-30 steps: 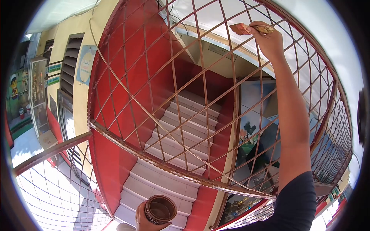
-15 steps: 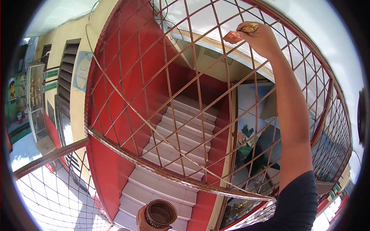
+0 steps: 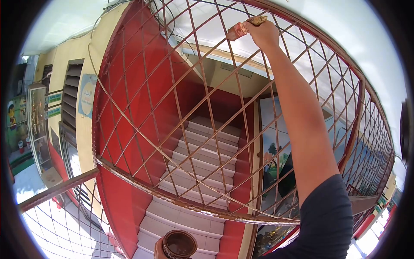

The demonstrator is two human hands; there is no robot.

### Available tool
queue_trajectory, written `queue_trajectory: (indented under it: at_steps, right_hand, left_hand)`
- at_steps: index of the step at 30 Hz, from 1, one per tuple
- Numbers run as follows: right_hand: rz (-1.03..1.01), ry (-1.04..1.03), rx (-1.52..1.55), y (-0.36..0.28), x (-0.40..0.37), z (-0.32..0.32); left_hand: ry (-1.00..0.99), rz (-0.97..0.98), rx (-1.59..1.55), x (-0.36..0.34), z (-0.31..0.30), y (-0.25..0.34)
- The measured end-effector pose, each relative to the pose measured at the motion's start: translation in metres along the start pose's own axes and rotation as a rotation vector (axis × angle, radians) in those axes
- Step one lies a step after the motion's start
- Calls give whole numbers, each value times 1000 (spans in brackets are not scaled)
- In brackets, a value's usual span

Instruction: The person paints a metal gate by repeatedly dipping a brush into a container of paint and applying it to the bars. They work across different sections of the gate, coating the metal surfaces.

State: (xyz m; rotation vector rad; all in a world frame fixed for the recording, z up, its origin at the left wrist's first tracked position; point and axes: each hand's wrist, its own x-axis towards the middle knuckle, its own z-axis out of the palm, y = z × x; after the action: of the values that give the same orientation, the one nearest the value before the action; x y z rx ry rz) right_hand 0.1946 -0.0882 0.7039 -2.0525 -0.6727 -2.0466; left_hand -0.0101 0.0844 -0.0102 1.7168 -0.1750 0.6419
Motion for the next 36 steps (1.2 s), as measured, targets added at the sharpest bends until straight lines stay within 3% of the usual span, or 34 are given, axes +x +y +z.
queue_trajectory:
  at_steps: [2, 3, 6, 8, 10, 14, 17, 20, 24, 26, 28, 31, 33, 34, 36]
  right_hand:
    - [20, 85, -108, -7, 13, -19]
    - [-31, 135, 82, -6, 15, -20]
    - [-318, 133, -65, -7, -4, -4]
    - [-477, -135, 50, -30, -35, 0]
    - [-334, -232, 125, -44, -43, 1]
    - [-62, -17, -10, -9, 2, 5]
    - [-193, 144, 39, -27, -9, -9]
    - [-227, 33, -102, -29, -12, 3]
    - [-59, 16, 160, -27, 0, 7]
    - [-240, 29, -161, -29, -3, 18]
    - [-96, 28, -193, -33, 5, 4]
    - [-243, 165, -113, -24, 12, -2]
    - [-506, 79, -153, -22, -5, 19]
    - [-586, -75, -30, -35, -24, 24]
    - [-408, -360, 155, -81, -64, 19]
  left_hand:
    - [21, -6, 12, 3, -3, 0]
    - [26, -16, 15, 2, -5, 0]
    - [3, -28, 15, 3, -9, 5]
    - [1, -12, 16, 9, -13, 6]
    - [16, 12, 13, 13, -11, 4]
    - [35, 37, 27, 17, -8, 2]
    - [21, 23, 10, 15, -6, 0]
    - [-3, 42, 72, 14, -7, 4]
    - [0, 51, 51, 16, -5, 0]
    - [-3, 33, 3, 14, 1, -2]
    - [-13, 19, -23, 15, -1, -2]
    - [-6, 37, 54, 14, -3, 0]
    - [-3, 42, 60, 12, -3, 0]
    - [1, 49, 65, 13, -4, 0]
    - [-51, 12, 57, 20, -6, 5]
